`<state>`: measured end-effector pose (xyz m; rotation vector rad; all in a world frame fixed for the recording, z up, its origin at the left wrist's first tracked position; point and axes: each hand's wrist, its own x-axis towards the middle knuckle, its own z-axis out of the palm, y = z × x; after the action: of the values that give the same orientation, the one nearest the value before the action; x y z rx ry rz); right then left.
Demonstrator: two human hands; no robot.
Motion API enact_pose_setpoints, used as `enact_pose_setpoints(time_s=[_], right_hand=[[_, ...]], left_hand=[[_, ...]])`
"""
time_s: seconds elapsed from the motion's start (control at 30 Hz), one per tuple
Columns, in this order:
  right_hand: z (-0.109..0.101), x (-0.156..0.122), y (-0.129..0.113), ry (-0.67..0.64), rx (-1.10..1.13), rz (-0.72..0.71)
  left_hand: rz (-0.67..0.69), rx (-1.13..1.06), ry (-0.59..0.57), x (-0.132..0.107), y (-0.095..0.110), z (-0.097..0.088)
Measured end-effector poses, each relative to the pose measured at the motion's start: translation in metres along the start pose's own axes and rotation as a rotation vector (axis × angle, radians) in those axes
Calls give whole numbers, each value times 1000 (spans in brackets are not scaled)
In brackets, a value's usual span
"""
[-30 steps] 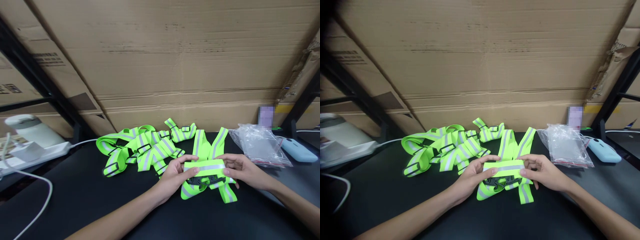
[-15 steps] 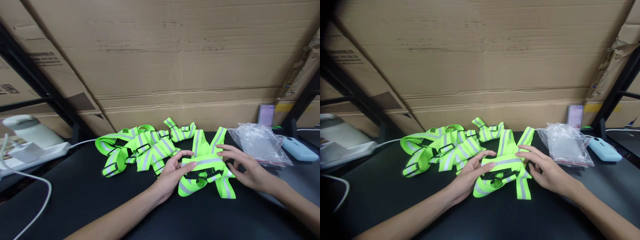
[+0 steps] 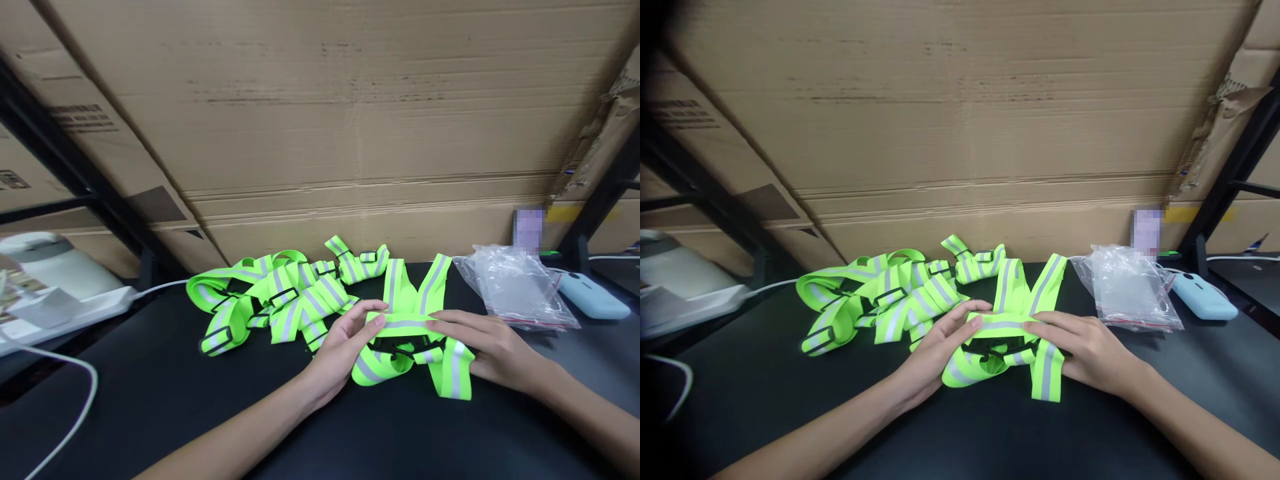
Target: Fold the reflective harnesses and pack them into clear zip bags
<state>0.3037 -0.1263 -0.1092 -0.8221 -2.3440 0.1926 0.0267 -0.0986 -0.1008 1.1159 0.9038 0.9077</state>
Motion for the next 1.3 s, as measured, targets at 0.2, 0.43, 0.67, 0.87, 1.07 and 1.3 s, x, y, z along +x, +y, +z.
enact_pose_setpoints(time_s=[0.2,0.43,0.67,0.87,1.07,1.3], right_hand=[[-1,4,-1,5,210,149],[3,10,-3,11,546,514],[1,7,6,-258,882,762],[-12,2,14,-422,1210,616],[0,7,10,-158,1068,691],[13,9,5,-20,913,711]], left_hand=[[98,-91,-64,-6,4,-2],[124,-14,-111,-2,-1,-5],[122,215,-56,-1,-8,-4],[104,307,-6,-1,-9,-4],[157,283,-47,1,-14,-5],[175,287,-95,-1,-10,-2]])
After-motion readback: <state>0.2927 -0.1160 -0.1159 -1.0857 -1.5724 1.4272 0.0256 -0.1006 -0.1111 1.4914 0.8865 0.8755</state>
